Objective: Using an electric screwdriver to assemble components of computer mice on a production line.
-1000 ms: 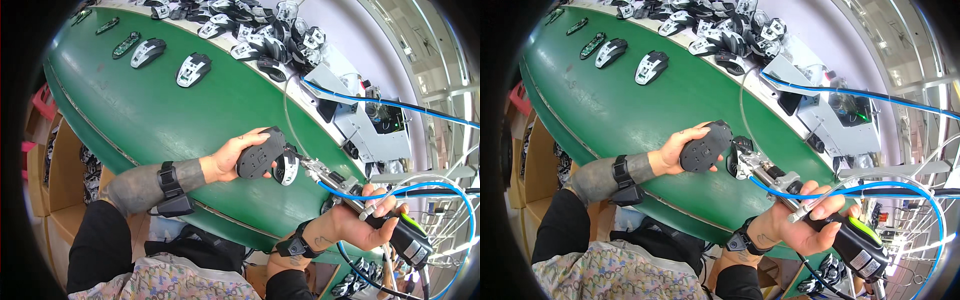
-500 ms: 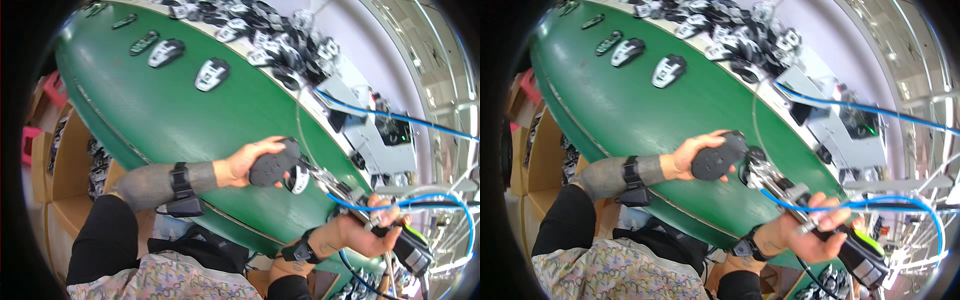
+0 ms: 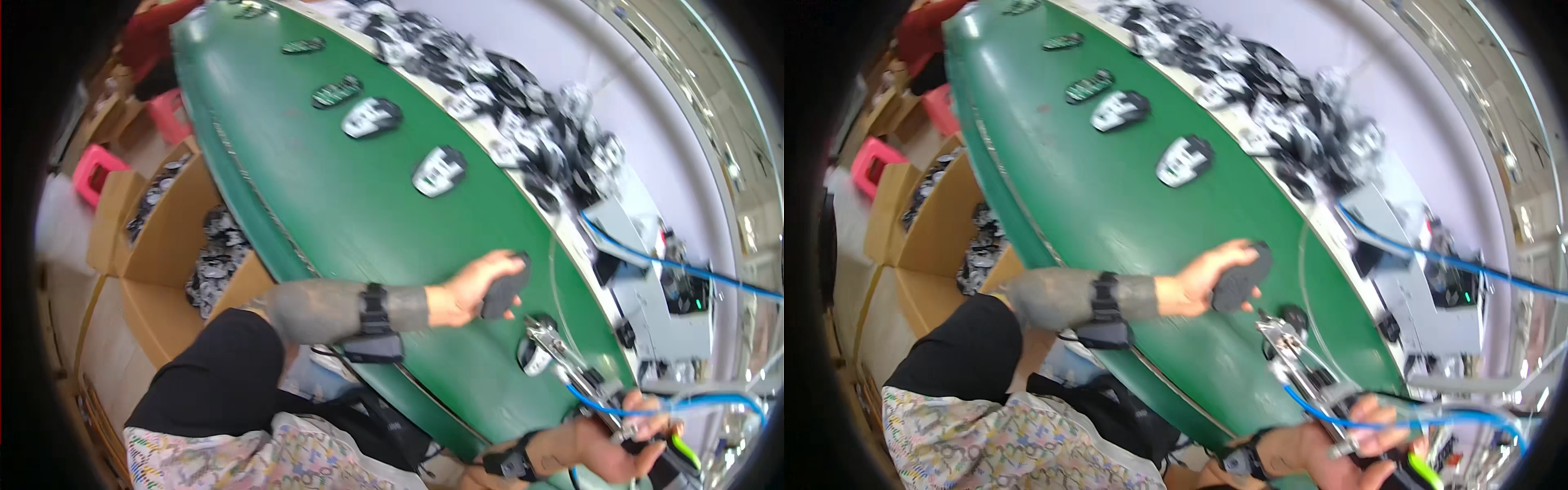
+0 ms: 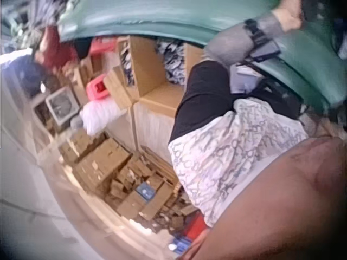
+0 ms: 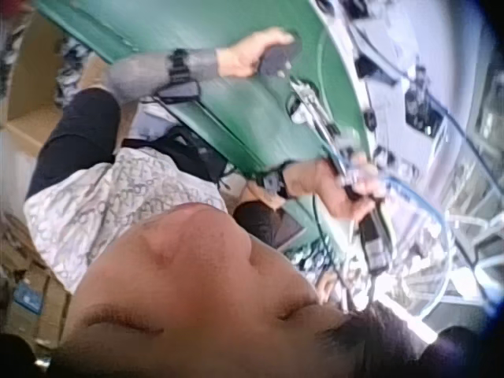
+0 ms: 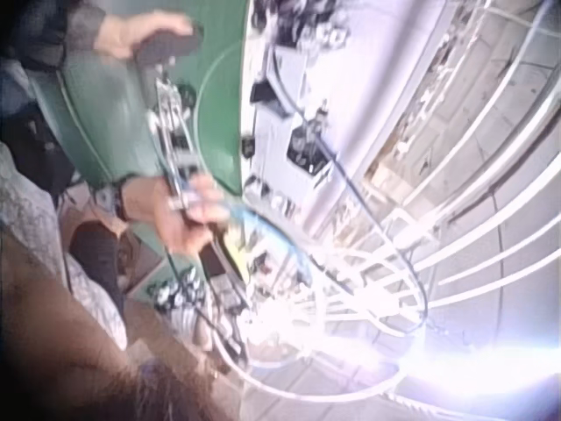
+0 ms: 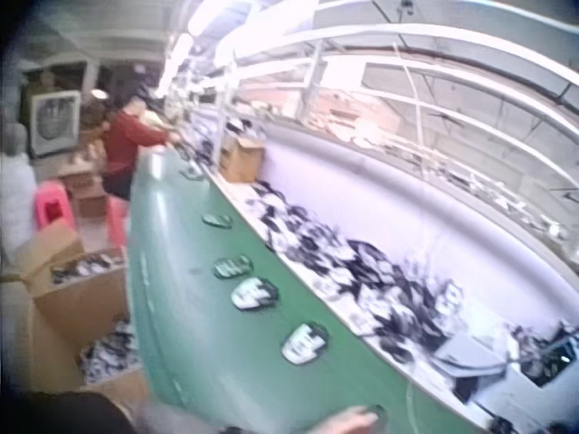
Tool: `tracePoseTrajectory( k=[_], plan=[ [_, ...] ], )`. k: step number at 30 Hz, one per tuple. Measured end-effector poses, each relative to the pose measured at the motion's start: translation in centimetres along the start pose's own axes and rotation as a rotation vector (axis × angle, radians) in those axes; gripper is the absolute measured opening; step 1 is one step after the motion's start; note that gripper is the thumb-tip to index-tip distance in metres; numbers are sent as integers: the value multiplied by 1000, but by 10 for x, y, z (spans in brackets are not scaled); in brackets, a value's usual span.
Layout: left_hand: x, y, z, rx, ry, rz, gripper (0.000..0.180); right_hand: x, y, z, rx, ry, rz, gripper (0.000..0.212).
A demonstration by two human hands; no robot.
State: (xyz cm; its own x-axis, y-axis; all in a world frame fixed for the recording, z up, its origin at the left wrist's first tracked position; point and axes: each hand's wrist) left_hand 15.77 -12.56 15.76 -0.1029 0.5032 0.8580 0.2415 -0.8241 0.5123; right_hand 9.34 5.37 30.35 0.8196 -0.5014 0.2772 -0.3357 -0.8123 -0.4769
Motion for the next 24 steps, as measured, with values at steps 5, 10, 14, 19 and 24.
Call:
tracePoseTrajectory(
  k=[5, 10, 14, 19, 24],
  plan=[
    [6, 8, 0, 34, -68, 73, 40, 19, 7, -2, 77, -120, -53, 31],
    [6, 9, 1, 52, -74, 64, 39, 17, 9, 2, 106, -149, -82, 32],
    [7, 9, 5, 66, -92, 70, 40, 20, 10, 6, 117, -161, -106, 32],
    [10, 9, 8, 71, -95, 67, 40, 22, 9, 7, 131, -186, -114, 32],
    [13, 7, 10, 51, -151, 179, 40, 23, 11, 6, 163, -221, -118, 29]
  ],
)
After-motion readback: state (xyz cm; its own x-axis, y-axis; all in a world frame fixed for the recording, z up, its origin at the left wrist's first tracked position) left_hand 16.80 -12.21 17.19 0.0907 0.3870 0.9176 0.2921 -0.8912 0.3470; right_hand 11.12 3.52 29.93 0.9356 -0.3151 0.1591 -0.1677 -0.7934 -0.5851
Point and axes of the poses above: each hand's wrist, its own z-axis away from the middle knuckle, its own x-axis out of the palm, y = z × x, and after that the axes turned 15 degrees about -y, right-handed
